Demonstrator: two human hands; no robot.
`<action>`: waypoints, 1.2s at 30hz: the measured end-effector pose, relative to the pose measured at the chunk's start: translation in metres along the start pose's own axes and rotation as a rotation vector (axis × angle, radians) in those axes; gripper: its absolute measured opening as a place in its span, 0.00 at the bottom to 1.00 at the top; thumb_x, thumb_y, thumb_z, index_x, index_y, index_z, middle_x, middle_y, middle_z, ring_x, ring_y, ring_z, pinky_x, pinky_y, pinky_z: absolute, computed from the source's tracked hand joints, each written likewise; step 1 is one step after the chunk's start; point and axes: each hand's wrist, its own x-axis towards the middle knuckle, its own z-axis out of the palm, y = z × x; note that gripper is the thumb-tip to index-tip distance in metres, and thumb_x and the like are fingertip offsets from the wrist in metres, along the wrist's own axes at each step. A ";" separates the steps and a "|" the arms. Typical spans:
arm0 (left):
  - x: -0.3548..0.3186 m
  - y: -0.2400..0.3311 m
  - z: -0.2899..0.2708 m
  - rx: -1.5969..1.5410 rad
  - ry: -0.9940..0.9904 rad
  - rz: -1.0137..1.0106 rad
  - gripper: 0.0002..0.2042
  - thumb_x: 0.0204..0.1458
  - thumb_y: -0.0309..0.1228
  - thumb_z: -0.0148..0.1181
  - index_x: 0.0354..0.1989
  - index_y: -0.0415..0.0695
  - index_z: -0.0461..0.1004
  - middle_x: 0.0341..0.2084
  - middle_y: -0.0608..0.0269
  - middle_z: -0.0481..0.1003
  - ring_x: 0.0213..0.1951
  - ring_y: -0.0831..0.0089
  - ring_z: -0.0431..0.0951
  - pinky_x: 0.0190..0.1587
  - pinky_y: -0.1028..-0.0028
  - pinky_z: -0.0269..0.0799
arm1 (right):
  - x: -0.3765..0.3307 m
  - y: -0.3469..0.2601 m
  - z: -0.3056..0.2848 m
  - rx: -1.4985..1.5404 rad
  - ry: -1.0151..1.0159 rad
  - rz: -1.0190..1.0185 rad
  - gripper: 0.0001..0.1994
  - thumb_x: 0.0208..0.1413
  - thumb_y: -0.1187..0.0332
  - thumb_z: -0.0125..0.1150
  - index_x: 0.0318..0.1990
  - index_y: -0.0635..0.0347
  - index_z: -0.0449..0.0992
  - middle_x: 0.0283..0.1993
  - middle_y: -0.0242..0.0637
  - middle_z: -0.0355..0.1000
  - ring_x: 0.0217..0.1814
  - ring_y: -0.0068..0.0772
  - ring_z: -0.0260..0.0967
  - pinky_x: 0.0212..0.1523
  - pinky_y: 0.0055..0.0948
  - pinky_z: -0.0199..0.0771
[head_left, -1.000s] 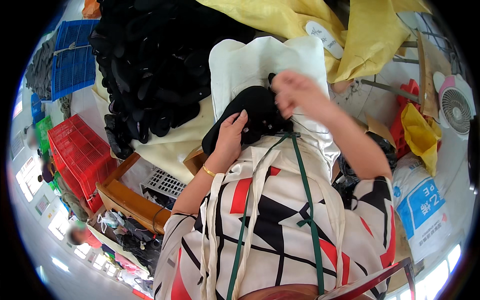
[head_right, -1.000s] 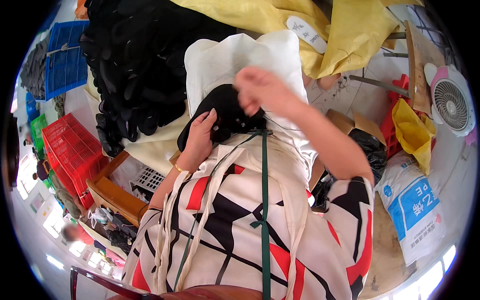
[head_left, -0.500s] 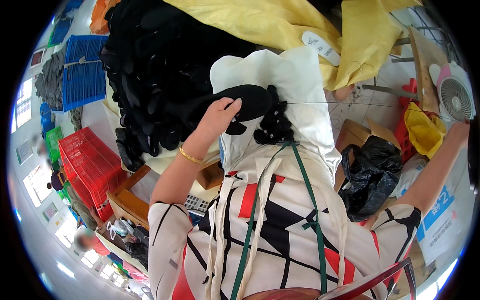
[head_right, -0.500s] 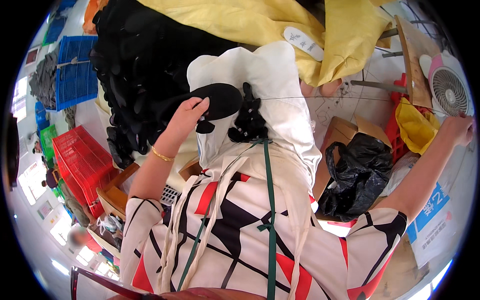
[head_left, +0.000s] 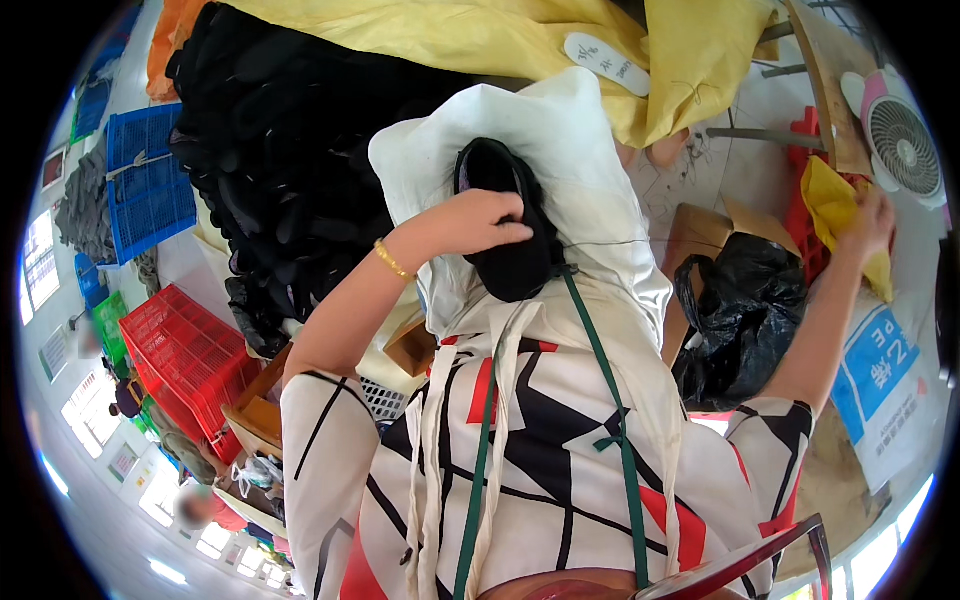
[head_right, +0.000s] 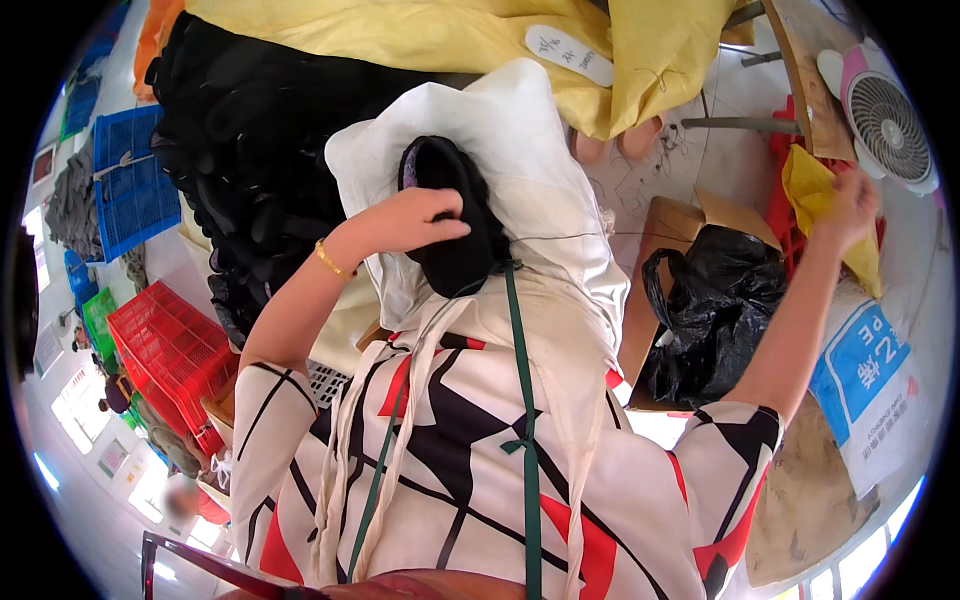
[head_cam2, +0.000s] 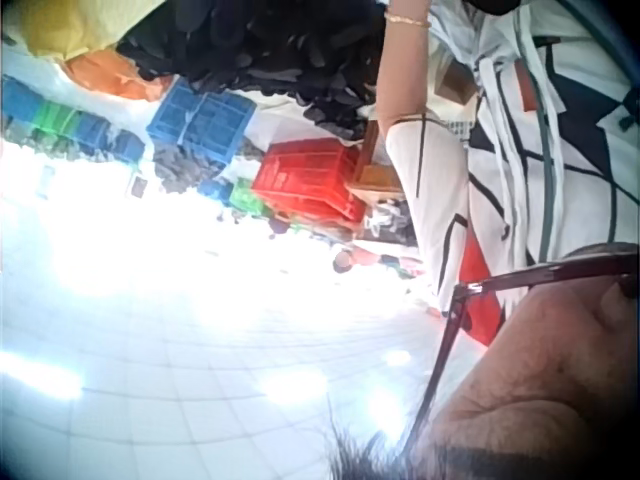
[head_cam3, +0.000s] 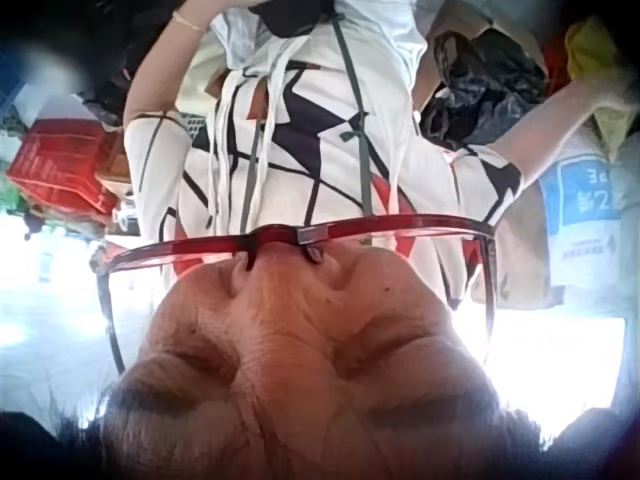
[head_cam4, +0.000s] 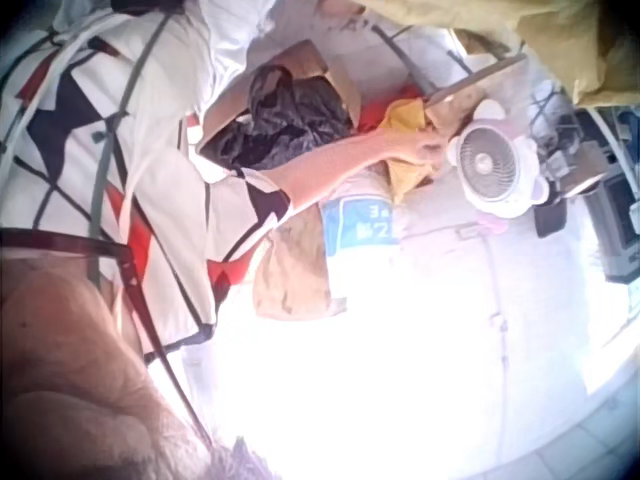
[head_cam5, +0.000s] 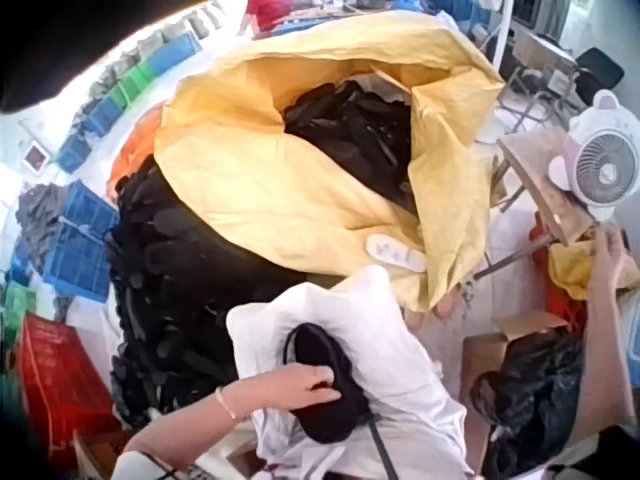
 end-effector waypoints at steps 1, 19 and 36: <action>-0.003 -0.001 0.003 -0.038 0.152 0.054 0.14 0.58 0.39 0.61 0.40 0.40 0.73 0.35 0.50 0.76 0.39 0.54 0.76 0.43 0.63 0.71 | -0.028 -0.016 0.021 0.061 -0.093 0.017 0.11 0.62 0.69 0.61 0.47 0.65 0.73 0.37 0.34 0.75 0.35 0.24 0.74 0.38 0.23 0.73; -0.054 -0.008 0.059 -0.145 0.643 -0.104 0.16 0.54 0.38 0.67 0.43 0.39 0.75 0.34 0.58 0.78 0.30 0.64 0.76 0.34 0.70 0.73 | -0.329 -0.165 0.112 0.047 -1.574 -0.375 0.07 0.55 0.66 0.65 0.33 0.60 0.75 0.31 0.39 0.70 0.36 0.45 0.70 0.38 0.39 0.71; -0.054 -0.023 0.109 -1.474 0.598 -0.054 0.10 0.60 0.31 0.62 0.44 0.37 0.76 0.32 0.59 0.80 0.27 0.75 0.80 0.26 0.80 0.78 | -0.357 -0.157 0.091 0.428 -1.156 0.409 0.06 0.64 0.70 0.59 0.44 0.63 0.74 0.30 0.29 0.73 0.31 0.17 0.69 0.34 0.21 0.72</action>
